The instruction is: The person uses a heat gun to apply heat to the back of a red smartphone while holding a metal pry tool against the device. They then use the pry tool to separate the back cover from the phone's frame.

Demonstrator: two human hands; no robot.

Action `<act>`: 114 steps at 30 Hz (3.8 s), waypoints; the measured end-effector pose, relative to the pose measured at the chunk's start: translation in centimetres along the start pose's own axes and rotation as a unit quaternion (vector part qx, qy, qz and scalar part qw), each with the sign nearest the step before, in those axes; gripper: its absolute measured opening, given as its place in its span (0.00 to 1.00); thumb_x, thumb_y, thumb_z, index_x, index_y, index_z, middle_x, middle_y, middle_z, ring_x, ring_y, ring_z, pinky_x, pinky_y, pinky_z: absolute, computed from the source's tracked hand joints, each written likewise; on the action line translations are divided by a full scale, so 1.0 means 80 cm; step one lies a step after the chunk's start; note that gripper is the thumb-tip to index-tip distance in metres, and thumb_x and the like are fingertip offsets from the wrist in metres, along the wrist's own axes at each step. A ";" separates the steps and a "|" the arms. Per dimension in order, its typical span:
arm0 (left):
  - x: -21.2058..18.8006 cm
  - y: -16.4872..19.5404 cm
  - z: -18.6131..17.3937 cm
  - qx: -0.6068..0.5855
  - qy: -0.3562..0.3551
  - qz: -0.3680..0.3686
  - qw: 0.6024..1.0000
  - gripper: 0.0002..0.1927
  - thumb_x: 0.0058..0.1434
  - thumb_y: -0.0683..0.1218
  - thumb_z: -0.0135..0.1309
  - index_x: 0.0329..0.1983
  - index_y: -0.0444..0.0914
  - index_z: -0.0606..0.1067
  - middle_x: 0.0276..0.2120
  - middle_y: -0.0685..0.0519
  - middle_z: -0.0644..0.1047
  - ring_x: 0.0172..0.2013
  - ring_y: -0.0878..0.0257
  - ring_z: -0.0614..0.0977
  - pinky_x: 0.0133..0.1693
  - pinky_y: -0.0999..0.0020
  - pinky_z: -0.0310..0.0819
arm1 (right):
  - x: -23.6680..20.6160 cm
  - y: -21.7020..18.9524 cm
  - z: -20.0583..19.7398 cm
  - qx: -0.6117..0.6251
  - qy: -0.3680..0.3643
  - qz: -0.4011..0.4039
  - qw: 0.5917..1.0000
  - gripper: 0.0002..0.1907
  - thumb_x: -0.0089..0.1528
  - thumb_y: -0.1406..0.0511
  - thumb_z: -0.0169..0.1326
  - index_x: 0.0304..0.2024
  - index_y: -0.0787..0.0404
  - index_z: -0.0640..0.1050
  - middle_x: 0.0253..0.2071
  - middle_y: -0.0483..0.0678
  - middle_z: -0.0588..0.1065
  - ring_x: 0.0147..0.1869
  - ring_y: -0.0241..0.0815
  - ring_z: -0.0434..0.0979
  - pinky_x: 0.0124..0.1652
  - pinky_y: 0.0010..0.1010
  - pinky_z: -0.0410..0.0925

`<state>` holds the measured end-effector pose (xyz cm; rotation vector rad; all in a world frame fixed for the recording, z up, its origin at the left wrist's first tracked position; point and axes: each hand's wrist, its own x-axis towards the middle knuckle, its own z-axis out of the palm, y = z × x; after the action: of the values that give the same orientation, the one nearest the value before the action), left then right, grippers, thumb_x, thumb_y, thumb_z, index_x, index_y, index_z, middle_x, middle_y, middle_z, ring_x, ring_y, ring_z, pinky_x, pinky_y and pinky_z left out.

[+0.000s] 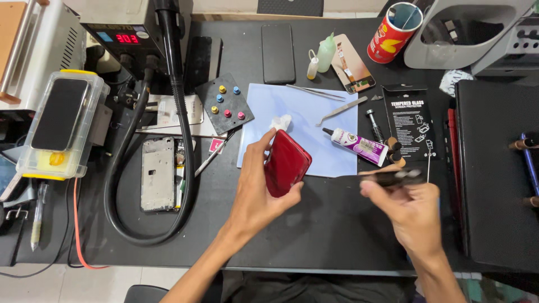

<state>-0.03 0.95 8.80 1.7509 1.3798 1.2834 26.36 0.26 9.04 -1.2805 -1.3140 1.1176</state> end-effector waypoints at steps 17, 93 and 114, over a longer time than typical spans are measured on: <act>-0.020 -0.002 0.021 0.115 -0.018 0.070 0.991 0.51 0.45 0.45 0.68 0.72 0.32 0.58 0.59 0.39 0.67 0.54 0.43 0.71 0.58 0.52 0.67 | -0.018 -0.026 0.026 0.018 0.038 -0.059 0.997 0.10 0.62 0.78 0.59 0.47 0.72 0.81 0.42 0.50 0.81 0.44 0.36 0.82 0.50 0.32 0.78; -0.058 0.010 0.062 0.215 -0.051 0.168 0.961 0.45 0.52 0.41 0.63 0.74 0.35 0.61 0.60 0.41 0.68 0.56 0.42 0.69 0.62 0.42 0.60 | -0.002 -0.066 0.030 -0.220 -0.025 -0.095 0.971 0.10 0.57 0.73 0.63 0.42 0.65 0.84 0.35 0.48 0.83 0.37 0.33 0.82 0.38 0.22 0.72; -0.057 0.008 0.060 0.185 -0.034 0.152 0.970 0.44 0.52 0.42 0.63 0.72 0.32 0.60 0.61 0.40 0.69 0.59 0.42 0.70 0.64 0.43 0.61 | -0.004 -0.050 0.024 -0.186 -0.025 -0.064 0.980 0.10 0.58 0.72 0.63 0.43 0.65 0.84 0.35 0.48 0.83 0.38 0.33 0.83 0.41 0.22 0.73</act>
<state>4.59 -2.91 5.94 2.3112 1.4189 1.1549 23.92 -0.21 12.77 -1.4164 -1.6756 0.8434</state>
